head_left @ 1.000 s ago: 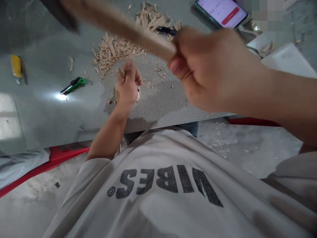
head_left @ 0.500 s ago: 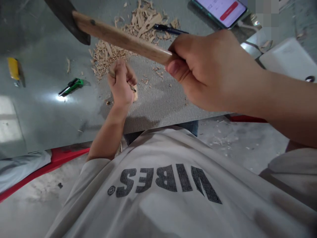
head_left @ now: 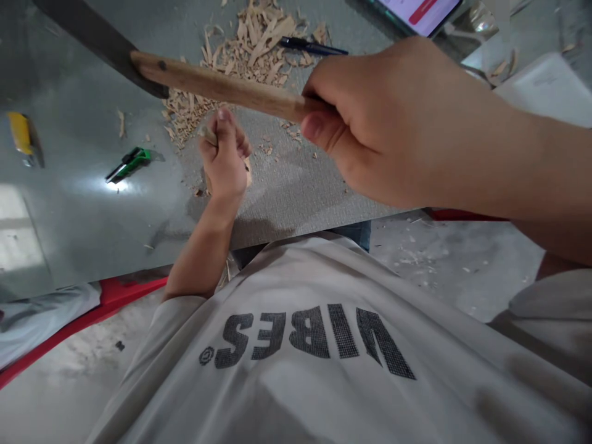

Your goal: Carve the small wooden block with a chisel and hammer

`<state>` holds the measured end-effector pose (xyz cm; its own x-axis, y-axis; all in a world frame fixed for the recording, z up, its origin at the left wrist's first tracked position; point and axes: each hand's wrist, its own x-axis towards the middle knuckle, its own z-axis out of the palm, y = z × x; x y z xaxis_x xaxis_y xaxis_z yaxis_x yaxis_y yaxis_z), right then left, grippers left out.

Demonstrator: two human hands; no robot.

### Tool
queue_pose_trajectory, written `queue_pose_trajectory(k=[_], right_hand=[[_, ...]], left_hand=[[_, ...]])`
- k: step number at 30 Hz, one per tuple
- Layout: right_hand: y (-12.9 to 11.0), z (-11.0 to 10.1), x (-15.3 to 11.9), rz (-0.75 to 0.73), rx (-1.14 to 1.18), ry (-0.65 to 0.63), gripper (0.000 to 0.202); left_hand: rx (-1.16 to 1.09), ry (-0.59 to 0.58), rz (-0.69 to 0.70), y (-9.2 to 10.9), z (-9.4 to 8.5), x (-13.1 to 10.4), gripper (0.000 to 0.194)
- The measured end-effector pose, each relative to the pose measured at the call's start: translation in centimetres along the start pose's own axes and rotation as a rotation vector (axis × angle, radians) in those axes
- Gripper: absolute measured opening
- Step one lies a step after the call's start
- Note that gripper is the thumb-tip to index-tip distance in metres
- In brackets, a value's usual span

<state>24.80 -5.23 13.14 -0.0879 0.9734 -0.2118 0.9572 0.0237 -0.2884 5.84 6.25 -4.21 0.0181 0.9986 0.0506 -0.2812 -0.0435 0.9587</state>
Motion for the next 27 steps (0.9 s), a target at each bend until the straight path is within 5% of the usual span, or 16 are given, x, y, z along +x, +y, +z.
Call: queue_pose_trajectory(k=[8, 16, 22, 27], right_hand=[[-0.5, 0.1, 0.2, -0.025, -0.005, -0.008, 0.011], [0.1, 0.3, -0.1, -0.075, -0.086, -0.096, 0.03], [-0.2, 0.5, -0.2, -0.072, -0.028, -0.032, 0.034], [-0.1, 0.9, 0.3, -0.078, -0.135, -0.168, 0.048]], left_hand=[[-0.07, -0.024, -0.003, 0.3, -0.5, -0.1, 0.046], [0.016, 0.021, 0.084, -3.3, -2.3, 2.4, 0.066], [0.025, 0.023, 0.063, -2.9, -1.9, 1.9, 0.062], [0.031, 0.048, -0.001, -2.6, -1.8, 1.6, 0.06]])
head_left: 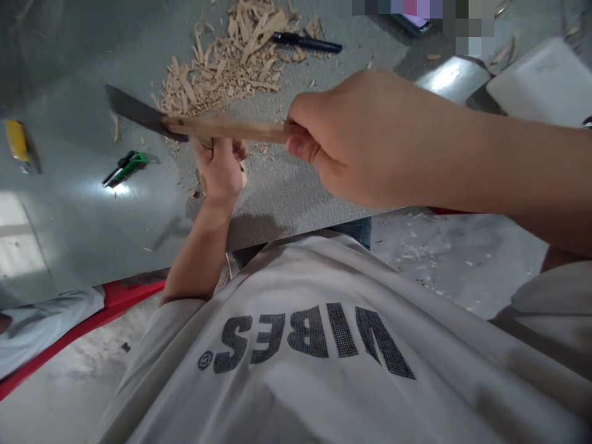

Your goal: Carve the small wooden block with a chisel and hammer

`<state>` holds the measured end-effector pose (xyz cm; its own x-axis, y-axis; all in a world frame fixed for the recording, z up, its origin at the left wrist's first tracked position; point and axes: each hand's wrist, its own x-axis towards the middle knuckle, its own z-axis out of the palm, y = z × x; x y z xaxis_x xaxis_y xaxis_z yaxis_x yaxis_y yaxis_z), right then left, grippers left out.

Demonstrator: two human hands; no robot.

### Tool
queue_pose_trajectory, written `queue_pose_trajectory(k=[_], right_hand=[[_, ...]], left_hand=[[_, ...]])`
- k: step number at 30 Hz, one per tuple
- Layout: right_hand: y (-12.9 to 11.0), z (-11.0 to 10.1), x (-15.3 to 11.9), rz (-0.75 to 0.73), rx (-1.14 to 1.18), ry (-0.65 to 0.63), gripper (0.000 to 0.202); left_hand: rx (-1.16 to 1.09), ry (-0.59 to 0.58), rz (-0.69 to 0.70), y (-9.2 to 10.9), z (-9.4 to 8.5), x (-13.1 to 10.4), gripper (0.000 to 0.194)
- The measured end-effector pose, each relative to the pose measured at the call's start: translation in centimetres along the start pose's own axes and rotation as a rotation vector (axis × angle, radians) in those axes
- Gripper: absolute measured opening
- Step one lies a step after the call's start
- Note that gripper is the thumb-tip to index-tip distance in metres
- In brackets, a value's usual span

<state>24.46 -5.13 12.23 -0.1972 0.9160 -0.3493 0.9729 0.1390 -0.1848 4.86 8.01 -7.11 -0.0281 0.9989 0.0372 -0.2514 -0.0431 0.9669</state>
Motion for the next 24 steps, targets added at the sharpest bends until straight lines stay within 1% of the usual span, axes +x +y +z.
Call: queue_pose_trajectory(k=[2, 7, 9, 12, 17, 20, 24], right_hand=[[0.0, 0.1, 0.1, 0.0, 0.015, 0.018, 0.054], [0.0, 0.4, -0.2, 0.019, 0.017, 0.019, 0.043], [-0.1, 0.4, -0.3, 0.006, 0.045, 0.069, 0.041], [-0.1, 0.3, -0.4, 0.004, 0.083, 0.123, 0.046], [0.4, 0.6, -0.5, 0.01, 0.072, 0.108, 0.05], [0.6, 0.7, -0.5, 0.01, 0.098, 0.13, 0.058], [0.5, 0.4, -0.5, 0.004, 0.124, 0.112, 0.08]], left_hand=[[-0.009, -0.003, 0.004, 0.1, 0.0, 0.0, 0.06], [-0.046, 0.043, 0.033, 0.0, 0.3, -0.4, 0.064], [-0.023, 0.013, 0.024, 0.0, 0.3, -0.5, 0.067], [0.001, -0.03, 0.029, 0.4, 0.2, -0.6, 0.067], [-0.028, 0.059, 0.05, 1.4, 0.1, 0.2, 0.057], [-0.023, 0.041, 0.068, 1.1, -0.2, 0.7, 0.056], [-0.042, -0.027, 0.15, -0.4, -1.1, 1.2, 0.06]])
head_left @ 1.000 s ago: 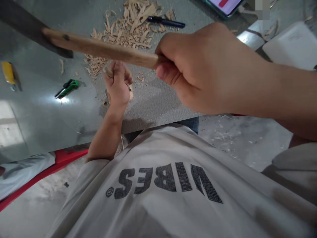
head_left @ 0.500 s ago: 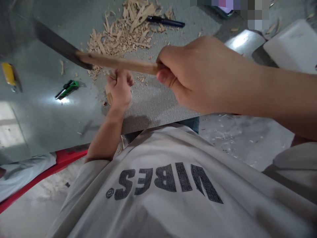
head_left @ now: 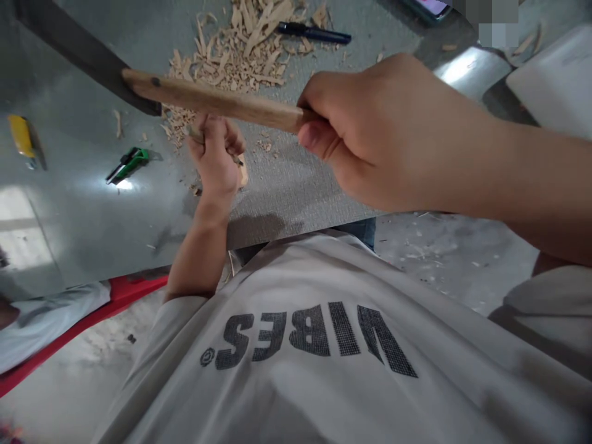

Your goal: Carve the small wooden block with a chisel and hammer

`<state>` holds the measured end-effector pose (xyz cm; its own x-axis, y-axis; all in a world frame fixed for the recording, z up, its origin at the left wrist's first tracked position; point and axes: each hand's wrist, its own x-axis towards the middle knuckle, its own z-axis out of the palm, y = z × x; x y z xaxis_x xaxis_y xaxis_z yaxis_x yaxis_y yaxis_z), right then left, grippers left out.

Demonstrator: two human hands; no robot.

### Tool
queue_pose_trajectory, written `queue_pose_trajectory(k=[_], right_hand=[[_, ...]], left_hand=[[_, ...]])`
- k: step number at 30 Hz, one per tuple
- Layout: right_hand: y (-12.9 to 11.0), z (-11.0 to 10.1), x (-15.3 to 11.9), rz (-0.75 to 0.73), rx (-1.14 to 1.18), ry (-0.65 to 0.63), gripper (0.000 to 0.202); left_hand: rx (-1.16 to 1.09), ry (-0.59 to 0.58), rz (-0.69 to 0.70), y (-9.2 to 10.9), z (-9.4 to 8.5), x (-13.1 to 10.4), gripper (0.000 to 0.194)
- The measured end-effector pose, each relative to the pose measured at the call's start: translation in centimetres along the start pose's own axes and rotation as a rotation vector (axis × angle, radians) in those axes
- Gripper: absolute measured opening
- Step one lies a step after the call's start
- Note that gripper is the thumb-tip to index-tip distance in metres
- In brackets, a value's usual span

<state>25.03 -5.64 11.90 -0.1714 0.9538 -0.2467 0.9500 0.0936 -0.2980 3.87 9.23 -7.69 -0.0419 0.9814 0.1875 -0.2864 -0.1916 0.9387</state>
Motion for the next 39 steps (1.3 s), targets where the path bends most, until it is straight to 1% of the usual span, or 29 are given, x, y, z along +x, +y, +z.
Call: queue_pose_trajectory(k=[2, 4, 6, 9, 12, 13, 14, 17, 18, 21, 22, 25, 26, 29, 31, 33, 34, 37, 39], right_hand=[[-0.2, -0.2, 0.0, 0.004, -0.017, -0.022, 0.084], [-0.3, -0.3, 0.0, 0.002, -0.036, -0.024, 0.082], [-0.4, -0.2, 0.0, -0.001, -0.047, -0.004, 0.072], [-0.4, 0.0, 0.1, 0.001, -0.034, 0.021, 0.054], [-0.3, -0.1, 0.1, 0.002, -0.036, -0.049, 0.034], [-0.4, -0.3, 0.1, -0.003, -0.044, -0.059, 0.031], [-0.4, -0.5, 0.1, -0.006, -0.048, -0.052, 0.031], [-0.6, -0.9, 0.1, -0.015, -0.016, 0.051, 0.048], [-0.6, -1.0, 0.2, -0.022, -0.01, 0.055, 0.048], [-0.6, -0.7, 0.4, -0.034, -0.061, -0.023, 0.036], [-0.6, -0.5, 0.4, -0.035, -0.07, -0.031, 0.035], [-0.6, 0.0, 0.6, -0.014, -0.027, 0.031, 0.049], [-0.6, 0.1, 0.6, -0.012, -0.013, 0.039, 0.049], [-0.5, 0.1, 0.4, -0.011, -0.04, -0.006, 0.036], [-0.6, 0.0, 0.3, -0.019, -0.055, -0.005, 0.038], [-0.7, 0.0, 0.2, -0.002, -0.046, 0.032, 0.043], [-0.7, 0.0, 0.2, 0.007, -0.044, 0.036, 0.043], [-0.6, 0.4, 0.3, 0.024, -0.052, -0.015, 0.033], [-0.6, 0.5, 0.4, 0.016, -0.042, -0.015, 0.037]], left_hand=[[-0.004, -0.012, 0.021, -0.8, -0.4, 0.1, 0.059], [-0.015, 0.005, 0.036, -1.4, -0.6, 0.3, 0.054], [-0.034, 0.014, 0.058, -1.6, -0.6, 0.4, 0.054], [-0.013, -0.015, 0.074, -1.1, -0.2, 0.1, 0.055], [0.025, -0.01, 0.066, -0.3, 0.3, -0.5, 0.055], [0.026, -0.01, 0.068, -0.1, 0.4, -0.7, 0.055], [0.022, -0.02, 0.074, 0.0, 0.5, -0.8, 0.055], [0.024, -0.064, 0.088, 0.2, 0.6, -0.8, 0.055], [0.037, -0.066, 0.084, 0.2, 0.5, -0.7, 0.055], [0.065, -0.047, 0.086, 0.2, 0.4, -0.7, 0.056], [0.07, -0.058, 0.085, 0.2, 0.4, -0.7, 0.057], [0.069, -0.083, 0.076, 0.2, 0.4, -0.7, 0.054], [0.068, -0.063, 0.07, 0.1, 0.4, -0.7, 0.052], [0.066, 0.03, 0.06, 0.0, 0.7, -0.7, 0.051], [0.079, 0.029, 0.051, 0.2, 0.9, -0.8, 0.055], [0.076, -0.008, 0.046, 0.5, 1.1, -1.1, 0.059], [0.068, -0.007, 0.042, 0.7, 1.2, -1.2, 0.059], [0.046, 0.031, 0.003, 1.1, 1.3, -1.4, 0.056], [0.048, 0.027, -0.043, 1.1, 1.2, -1.3, 0.057]])
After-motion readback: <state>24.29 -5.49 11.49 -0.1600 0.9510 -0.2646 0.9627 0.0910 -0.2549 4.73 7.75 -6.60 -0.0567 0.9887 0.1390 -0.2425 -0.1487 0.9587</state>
